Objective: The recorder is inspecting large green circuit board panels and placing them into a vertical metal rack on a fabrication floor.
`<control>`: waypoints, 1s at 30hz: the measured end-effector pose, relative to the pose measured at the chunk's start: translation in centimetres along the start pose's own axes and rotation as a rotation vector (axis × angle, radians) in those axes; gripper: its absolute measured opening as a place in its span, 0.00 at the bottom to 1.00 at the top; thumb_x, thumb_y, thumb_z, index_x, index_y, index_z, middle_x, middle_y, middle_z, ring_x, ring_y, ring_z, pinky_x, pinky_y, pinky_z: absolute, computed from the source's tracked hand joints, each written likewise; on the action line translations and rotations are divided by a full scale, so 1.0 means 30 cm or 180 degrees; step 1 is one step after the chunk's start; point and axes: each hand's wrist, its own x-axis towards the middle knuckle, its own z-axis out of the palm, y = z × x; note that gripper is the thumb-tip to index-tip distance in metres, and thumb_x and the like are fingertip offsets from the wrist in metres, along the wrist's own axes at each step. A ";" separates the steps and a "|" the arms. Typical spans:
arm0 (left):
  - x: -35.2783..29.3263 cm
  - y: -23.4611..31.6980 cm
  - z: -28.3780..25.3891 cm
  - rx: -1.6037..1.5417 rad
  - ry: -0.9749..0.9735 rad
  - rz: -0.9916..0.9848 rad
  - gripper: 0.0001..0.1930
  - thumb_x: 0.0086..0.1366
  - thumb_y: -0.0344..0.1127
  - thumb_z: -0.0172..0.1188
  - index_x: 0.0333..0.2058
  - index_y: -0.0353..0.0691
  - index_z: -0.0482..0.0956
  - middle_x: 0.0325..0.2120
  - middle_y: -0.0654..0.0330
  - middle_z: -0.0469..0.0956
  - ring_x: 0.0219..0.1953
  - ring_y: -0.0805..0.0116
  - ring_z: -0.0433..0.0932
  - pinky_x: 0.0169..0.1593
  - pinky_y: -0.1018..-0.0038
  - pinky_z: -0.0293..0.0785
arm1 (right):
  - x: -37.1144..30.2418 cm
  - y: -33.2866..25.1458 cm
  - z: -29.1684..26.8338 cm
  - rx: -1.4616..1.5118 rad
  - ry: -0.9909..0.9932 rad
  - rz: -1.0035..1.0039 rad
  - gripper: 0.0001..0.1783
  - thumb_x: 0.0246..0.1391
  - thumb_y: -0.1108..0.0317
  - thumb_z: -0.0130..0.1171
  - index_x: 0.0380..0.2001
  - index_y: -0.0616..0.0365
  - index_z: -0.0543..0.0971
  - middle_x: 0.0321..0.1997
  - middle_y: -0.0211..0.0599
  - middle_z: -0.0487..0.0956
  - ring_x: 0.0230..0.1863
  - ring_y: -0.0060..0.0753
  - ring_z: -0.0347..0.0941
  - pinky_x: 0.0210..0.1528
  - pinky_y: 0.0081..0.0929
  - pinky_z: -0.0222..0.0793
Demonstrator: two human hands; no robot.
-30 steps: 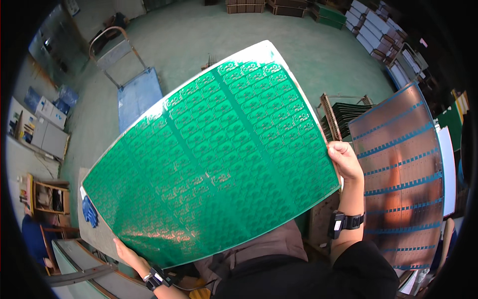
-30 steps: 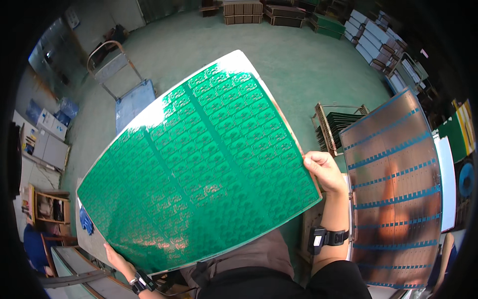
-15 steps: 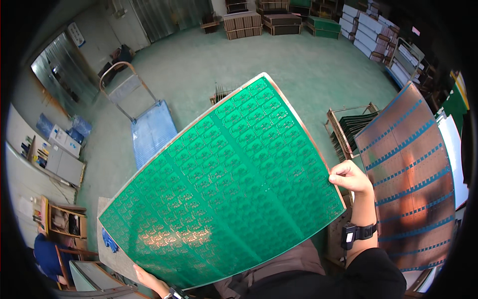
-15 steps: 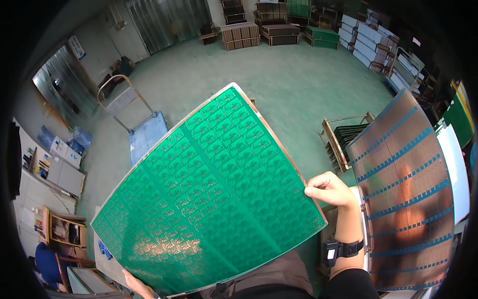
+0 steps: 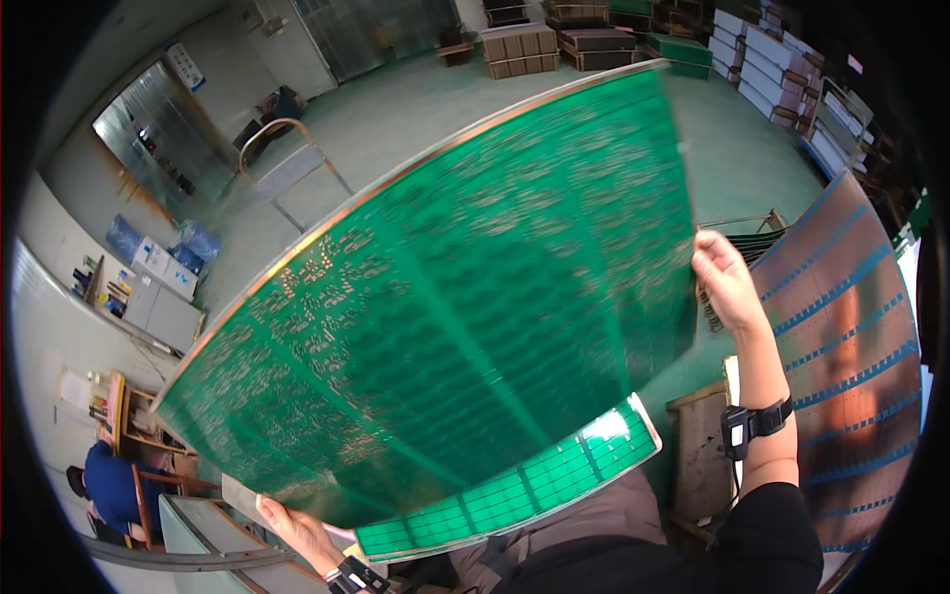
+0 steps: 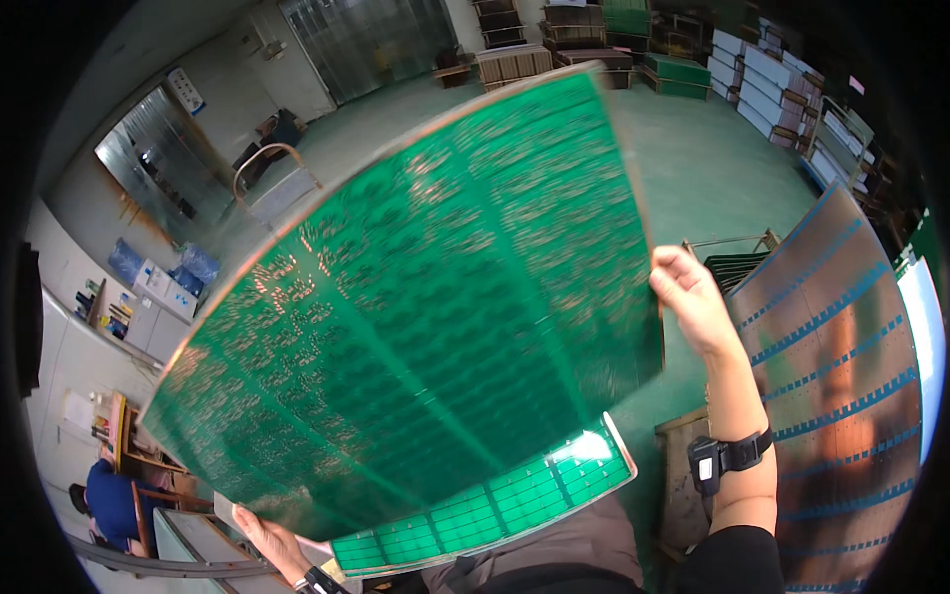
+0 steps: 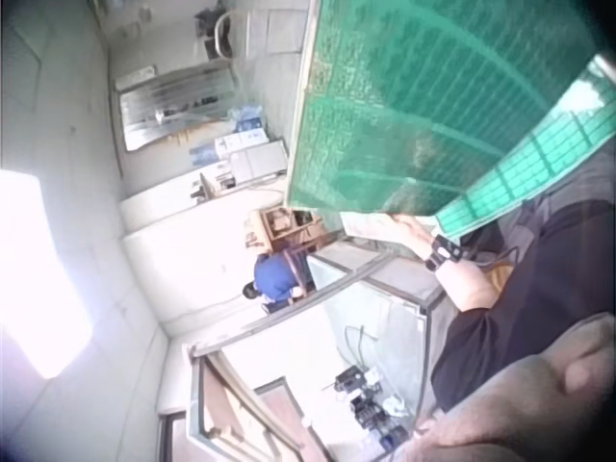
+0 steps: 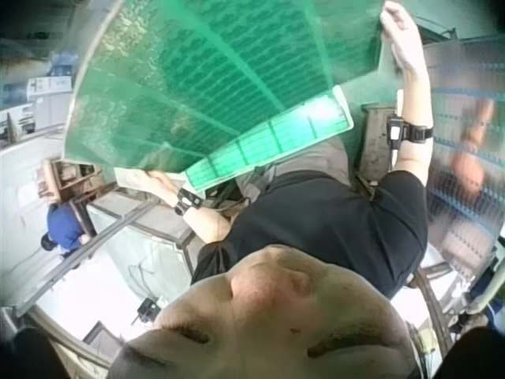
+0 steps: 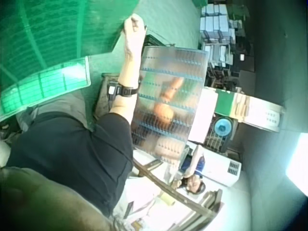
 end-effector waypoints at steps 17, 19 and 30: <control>-0.168 0.105 0.435 0.1542 -0.1487 -0.0066 0.28 0.69 0.41 0.39 0.63 0.37 0.45 0.55 0.51 0.65 0.52 0.64 0.70 0.56 0.71 0.67 | 0.043 0.261 0.020 0.1644 0.1201 0.0552 0.19 0.61 0.55 0.41 0.50 0.53 0.69 0.58 0.36 0.66 0.57 0.34 0.63 0.62 0.38 0.56; -0.149 0.128 0.453 -0.0962 -0.1265 -0.1676 0.27 0.70 0.43 0.38 0.63 0.34 0.48 0.56 0.52 0.64 0.53 0.65 0.69 0.57 0.72 0.65 | 0.016 0.292 0.022 0.1808 0.1219 0.0762 0.21 0.62 0.54 0.40 0.51 0.54 0.69 0.59 0.37 0.66 0.57 0.35 0.63 0.62 0.39 0.55; -0.201 0.066 0.476 -0.1305 -0.1131 -0.2003 0.28 0.64 0.29 0.47 0.62 0.40 0.51 0.56 0.55 0.63 0.54 0.64 0.67 0.54 0.69 0.67 | -0.138 0.264 0.095 0.2977 0.1076 0.0622 0.29 0.63 0.48 0.34 0.57 0.58 0.63 0.63 0.43 0.60 0.62 0.43 0.58 0.64 0.45 0.52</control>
